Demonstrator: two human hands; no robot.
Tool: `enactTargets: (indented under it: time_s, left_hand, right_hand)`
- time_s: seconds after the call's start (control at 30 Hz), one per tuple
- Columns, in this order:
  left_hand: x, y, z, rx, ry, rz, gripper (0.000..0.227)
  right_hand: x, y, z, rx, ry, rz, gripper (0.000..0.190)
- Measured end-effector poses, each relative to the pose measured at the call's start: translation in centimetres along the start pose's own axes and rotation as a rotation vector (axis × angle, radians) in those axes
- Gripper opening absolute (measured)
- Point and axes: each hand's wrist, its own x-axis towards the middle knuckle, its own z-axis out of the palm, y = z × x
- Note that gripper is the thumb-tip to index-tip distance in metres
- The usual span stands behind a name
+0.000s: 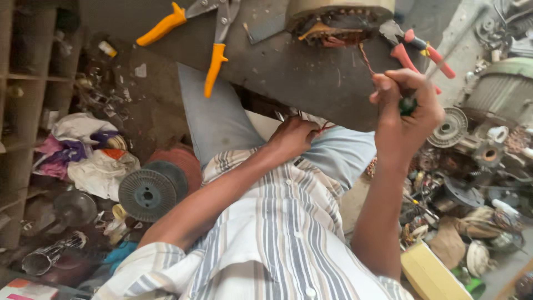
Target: The person uses a screwdriver to pry and pull copper wires from the slots of a motor stator. They repeatedly insert the tool into the stator, twist it to loosen the windings, and pull the wires out by hand. The process involves handling the stator and the extracted copper wire throughout the clip.
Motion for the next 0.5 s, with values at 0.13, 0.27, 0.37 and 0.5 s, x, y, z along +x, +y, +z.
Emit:
enactTargets:
  time_s: [0.13,0.27,0.37,0.5]
  left_hand:
    - [-1.9,1.1,-4.3,-0.078,-0.043,0.051,0.021]
    - [-6.3,-1.1,-9.5,-0.164,0.091,0.027,0.018]
    - [-9.2,-4.8,-12.9,-0.456,0.336,-0.070,0.021]
    - [-14.4,-8.6,-16.3,-0.832,0.682,-0.223,0.024]
  right_hand:
    - [0.3,-0.1,-0.6,-0.021,0.006,-0.019,0.005]
    - [1.2,-0.4,-0.9,-0.035,-0.020,-0.048,0.005]
    - [1.7,-1.0,-0.5,-0.031,-0.040,-0.097,0.006]
    - [2.1,-2.1,0.5,-0.016,-0.036,-0.087,0.008]
